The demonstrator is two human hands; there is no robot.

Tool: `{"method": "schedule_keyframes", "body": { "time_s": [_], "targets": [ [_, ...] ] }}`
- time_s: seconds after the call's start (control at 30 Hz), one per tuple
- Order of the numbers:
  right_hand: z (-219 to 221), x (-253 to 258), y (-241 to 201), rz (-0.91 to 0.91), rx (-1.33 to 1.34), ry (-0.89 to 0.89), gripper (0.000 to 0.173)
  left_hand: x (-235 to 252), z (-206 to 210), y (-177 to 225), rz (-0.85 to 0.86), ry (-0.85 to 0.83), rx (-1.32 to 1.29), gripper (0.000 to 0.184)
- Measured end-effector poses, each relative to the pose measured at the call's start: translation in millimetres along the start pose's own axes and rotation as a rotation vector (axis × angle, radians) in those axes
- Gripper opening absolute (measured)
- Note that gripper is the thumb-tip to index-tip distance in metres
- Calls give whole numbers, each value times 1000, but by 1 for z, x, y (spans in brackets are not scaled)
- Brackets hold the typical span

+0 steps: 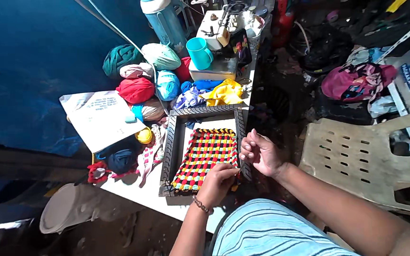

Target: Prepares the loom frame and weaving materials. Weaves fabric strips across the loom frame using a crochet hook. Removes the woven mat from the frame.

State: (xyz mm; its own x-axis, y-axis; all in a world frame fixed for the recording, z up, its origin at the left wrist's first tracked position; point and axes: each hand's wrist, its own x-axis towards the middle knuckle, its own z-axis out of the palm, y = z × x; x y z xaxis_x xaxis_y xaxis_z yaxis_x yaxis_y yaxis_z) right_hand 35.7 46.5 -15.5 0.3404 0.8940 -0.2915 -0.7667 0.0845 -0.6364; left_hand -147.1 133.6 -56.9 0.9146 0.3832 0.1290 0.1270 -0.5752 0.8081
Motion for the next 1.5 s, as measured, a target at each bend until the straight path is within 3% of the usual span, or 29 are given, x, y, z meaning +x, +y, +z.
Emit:
{"method": "schedule_keyframes", "body": {
  "time_s": [0.13,0.23,0.37,0.53,0.83,0.93,1.13,1.3,1.43,1.5],
  "targets": [
    [11,2,3,-62,-72,-32,41,10,-5,-3,24,-102,64,24],
    [15,-3,4,-125,-151,-94,33,5,1,-9,53,3,93,21],
    [5,1,-3,-71,-146,-80,37,-7,10,-22,143,172,55,13],
    [-6,4,1,-60,-93,-46,39,-7,6,-13,157,99,158,15],
    [6,2,-2,-101,-87,-102,29,0,10,-19,252,175,174,14],
    [5,2,-2,-87,-74,-156,30,-4,8,-19,188,145,97,12],
    [1,12,-3,-88,-36,-175,35,-1,-9,-13,-129,93,-243,16],
    [5,20,-4,-71,-96,-109,37,2,-12,-5,-296,102,-299,13],
    [18,18,-13,5,-386,-69,6,1,-7,-2,-247,144,-155,16],
    [22,19,-17,66,-572,-78,12,-1,-1,-1,-116,179,26,16]
  ]
}}
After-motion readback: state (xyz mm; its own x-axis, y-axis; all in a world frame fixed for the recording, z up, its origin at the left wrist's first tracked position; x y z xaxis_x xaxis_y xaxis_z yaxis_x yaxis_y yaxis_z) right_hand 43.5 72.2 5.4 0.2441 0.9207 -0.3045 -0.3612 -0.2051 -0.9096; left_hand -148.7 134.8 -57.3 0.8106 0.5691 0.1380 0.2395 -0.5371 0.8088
